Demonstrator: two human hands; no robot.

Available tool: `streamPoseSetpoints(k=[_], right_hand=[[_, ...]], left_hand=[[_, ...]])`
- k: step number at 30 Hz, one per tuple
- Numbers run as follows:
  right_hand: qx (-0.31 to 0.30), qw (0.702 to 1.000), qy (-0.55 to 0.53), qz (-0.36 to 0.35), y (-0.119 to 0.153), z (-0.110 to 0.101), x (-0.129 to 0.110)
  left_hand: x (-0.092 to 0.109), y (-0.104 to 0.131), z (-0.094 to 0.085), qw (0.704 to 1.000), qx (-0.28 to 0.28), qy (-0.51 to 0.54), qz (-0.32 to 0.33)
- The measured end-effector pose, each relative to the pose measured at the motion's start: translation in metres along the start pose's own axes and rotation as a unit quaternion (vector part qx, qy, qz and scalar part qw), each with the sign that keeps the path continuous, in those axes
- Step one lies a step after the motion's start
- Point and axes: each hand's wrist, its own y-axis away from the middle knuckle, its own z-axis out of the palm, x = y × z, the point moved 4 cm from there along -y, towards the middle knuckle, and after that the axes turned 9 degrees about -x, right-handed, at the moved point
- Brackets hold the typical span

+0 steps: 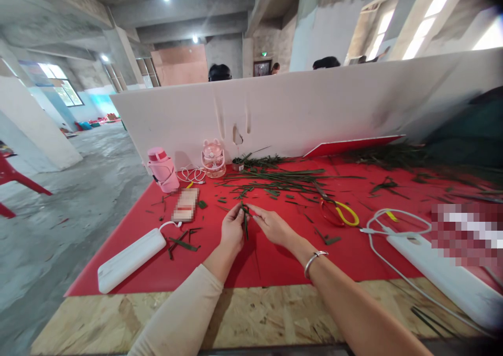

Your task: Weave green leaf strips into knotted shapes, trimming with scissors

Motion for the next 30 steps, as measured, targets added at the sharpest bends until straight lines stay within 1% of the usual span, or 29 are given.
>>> streamPoseSetpoints(k=[2,4,6,8,11,14,17,19,22,24,27,29,30], right_hand=[[-0.008,1.0,-0.007,0.004,0.002,-0.001,0.001],[-0.026,0.999,-0.021,-0.015,0.004,-0.002,0.0],[-0.038,0.998,-0.03,-0.035,0.006,-0.003,0.0],[-0.035,0.999,-0.019,-0.023,0.007,-0.004,0.001],[0.015,1.0,-0.011,0.01,0.007,-0.004,0.003],[0.084,0.994,-0.075,0.008,0.005,0.001,0.0],[0.116,0.985,-0.125,0.016,0.002,0.007,-0.001],[0.134,0.984,-0.109,0.032,0.001,0.008,0.0],[0.155,0.986,-0.046,0.041,0.003,0.003,0.001],[0.146,0.989,0.0,0.033,0.004,0.001,0.0],[0.107,0.992,0.062,0.012,0.005,0.003,-0.005],[0.091,0.994,0.066,-0.009,0.006,0.006,-0.009],[0.092,0.994,0.05,-0.016,0.006,0.008,-0.01]], left_hand=[[0.003,-0.002,-0.003,1.0,0.025,0.0,0.008],[0.006,-0.003,-0.004,0.999,0.041,-0.005,0.012],[0.008,-0.004,-0.004,0.999,0.042,-0.01,0.007],[0.007,-0.003,-0.003,0.999,0.038,-0.019,0.002],[0.002,0.0,-0.002,0.998,0.023,-0.052,-0.008],[-0.005,0.002,-0.001,0.995,-0.028,-0.099,0.006],[-0.009,0.005,0.002,0.988,-0.071,-0.133,0.031],[-0.009,0.007,0.003,0.984,-0.073,-0.156,0.035],[-0.003,0.011,0.007,0.971,-0.076,-0.224,0.046],[0.001,0.014,0.009,0.959,-0.085,-0.265,0.049],[0.005,0.015,0.008,0.956,-0.061,-0.281,0.06],[0.007,0.014,0.007,0.956,-0.041,-0.281,0.069],[0.007,0.014,0.006,0.96,-0.034,-0.27,0.069]])
